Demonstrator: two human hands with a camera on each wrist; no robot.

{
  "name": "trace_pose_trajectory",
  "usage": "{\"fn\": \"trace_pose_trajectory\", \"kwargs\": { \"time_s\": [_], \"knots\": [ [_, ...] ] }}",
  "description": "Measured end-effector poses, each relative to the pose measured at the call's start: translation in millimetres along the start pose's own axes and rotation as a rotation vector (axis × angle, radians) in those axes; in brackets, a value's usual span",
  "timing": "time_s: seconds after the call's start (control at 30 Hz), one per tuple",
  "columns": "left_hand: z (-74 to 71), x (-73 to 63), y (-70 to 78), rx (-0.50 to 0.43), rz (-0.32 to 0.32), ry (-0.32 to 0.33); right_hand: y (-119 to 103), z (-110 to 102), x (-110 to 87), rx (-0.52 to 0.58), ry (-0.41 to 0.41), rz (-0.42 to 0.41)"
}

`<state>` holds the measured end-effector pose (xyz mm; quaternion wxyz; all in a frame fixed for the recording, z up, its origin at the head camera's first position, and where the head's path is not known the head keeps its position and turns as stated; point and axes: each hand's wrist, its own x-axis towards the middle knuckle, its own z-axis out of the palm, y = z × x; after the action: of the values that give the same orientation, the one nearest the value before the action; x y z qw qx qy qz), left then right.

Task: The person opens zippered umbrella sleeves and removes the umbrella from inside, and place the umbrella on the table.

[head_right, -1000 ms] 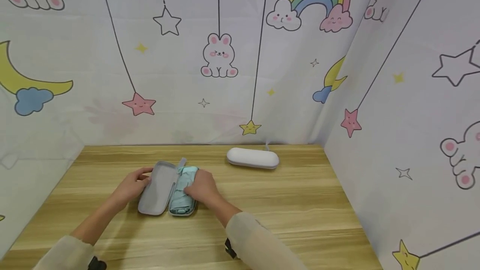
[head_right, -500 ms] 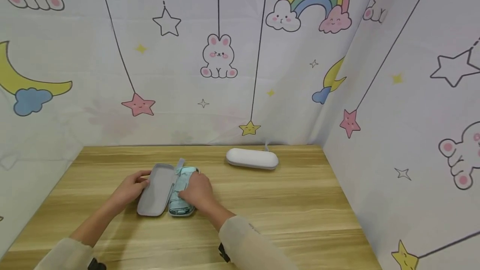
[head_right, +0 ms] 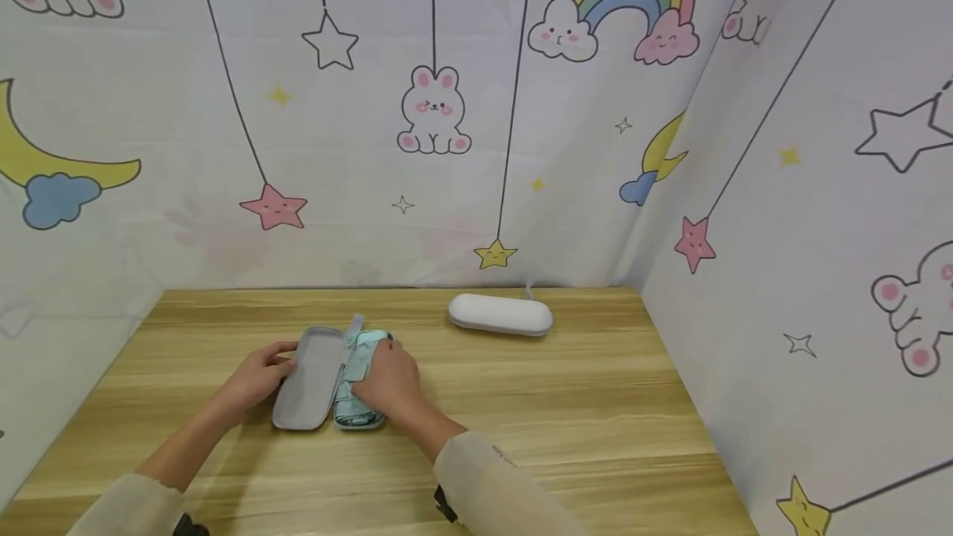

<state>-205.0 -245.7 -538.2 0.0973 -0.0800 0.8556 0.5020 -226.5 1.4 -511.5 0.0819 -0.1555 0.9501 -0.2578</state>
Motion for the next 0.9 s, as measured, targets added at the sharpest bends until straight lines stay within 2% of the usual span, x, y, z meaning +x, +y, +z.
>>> {"fn": "trace_pose_trajectory", "kwargs": {
  "time_s": [0.2,0.37,0.57,0.9],
  "knots": [
    [-0.6,-1.5,0.8,-0.003,0.004,-0.001,4,3,0.4,0.009,0.001,-0.013],
    [-2.1,-2.1,1.1,-0.02,-0.008,-0.006,11,5,-2.0,0.033,0.024,-0.056],
    [-1.9,0.4,-1.4,-0.044,-0.022,-0.015,15,5,-3.0,0.091,0.04,-0.089],
    [-2.0,-0.3,-2.5,-0.041,-0.024,-0.022,18,7,-2.9,0.268,0.061,-0.032]
  ]
}}
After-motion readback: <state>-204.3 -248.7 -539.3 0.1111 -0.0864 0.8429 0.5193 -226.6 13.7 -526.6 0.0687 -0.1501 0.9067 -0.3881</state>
